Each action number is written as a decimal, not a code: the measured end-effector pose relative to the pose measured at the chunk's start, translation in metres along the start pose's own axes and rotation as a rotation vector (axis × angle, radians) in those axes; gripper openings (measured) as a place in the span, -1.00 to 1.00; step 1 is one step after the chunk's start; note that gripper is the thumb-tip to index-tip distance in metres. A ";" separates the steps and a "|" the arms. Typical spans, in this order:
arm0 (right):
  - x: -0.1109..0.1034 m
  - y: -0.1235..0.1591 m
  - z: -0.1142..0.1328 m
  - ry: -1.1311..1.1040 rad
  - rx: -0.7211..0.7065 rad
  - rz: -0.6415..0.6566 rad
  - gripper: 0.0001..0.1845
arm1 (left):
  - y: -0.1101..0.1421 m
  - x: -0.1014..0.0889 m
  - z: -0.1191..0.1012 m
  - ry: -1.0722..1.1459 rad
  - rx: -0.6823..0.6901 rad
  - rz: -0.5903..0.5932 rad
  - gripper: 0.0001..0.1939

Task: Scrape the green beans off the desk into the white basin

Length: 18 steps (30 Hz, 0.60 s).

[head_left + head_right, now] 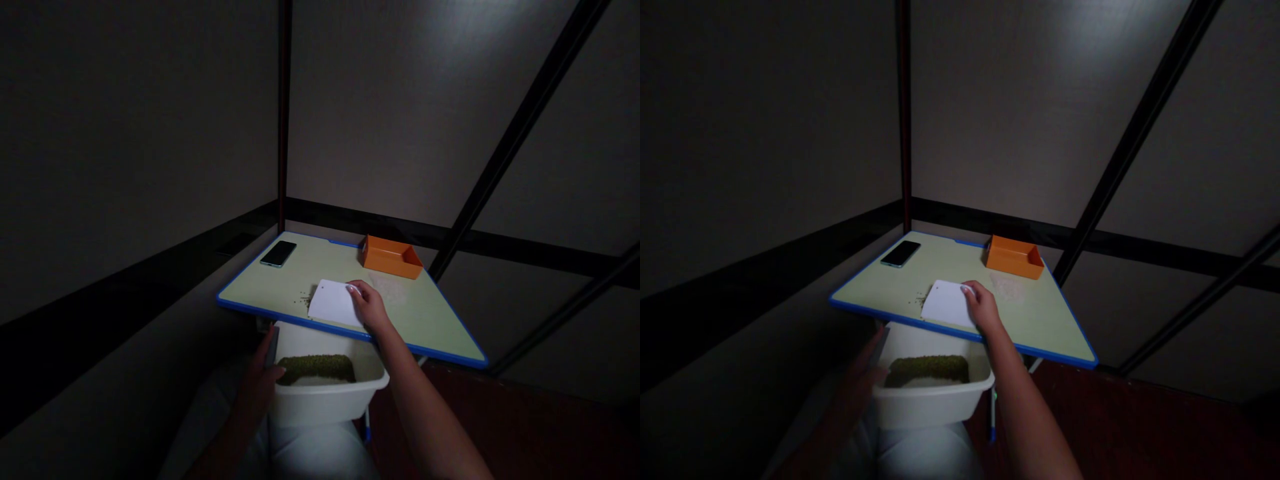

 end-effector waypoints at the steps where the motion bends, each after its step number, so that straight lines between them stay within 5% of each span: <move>1: 0.000 0.000 0.000 -0.004 -0.003 0.010 -0.66 | 0.000 0.000 0.000 -0.004 -0.003 -0.001 -0.10; 18: 0.000 0.004 0.011 -0.114 -0.011 -0.085 -0.66 | -0.002 -0.006 0.002 -0.039 -0.030 0.049 -0.13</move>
Point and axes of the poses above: each hand's wrist, its own y-axis away from the middle knuckle, its own x-axis out of the palm, z = x × y, the point moved 1 cm from there along -y, towards the middle knuckle, and after that the axes turned 11 degrees about -y, right-handed, at the moved point
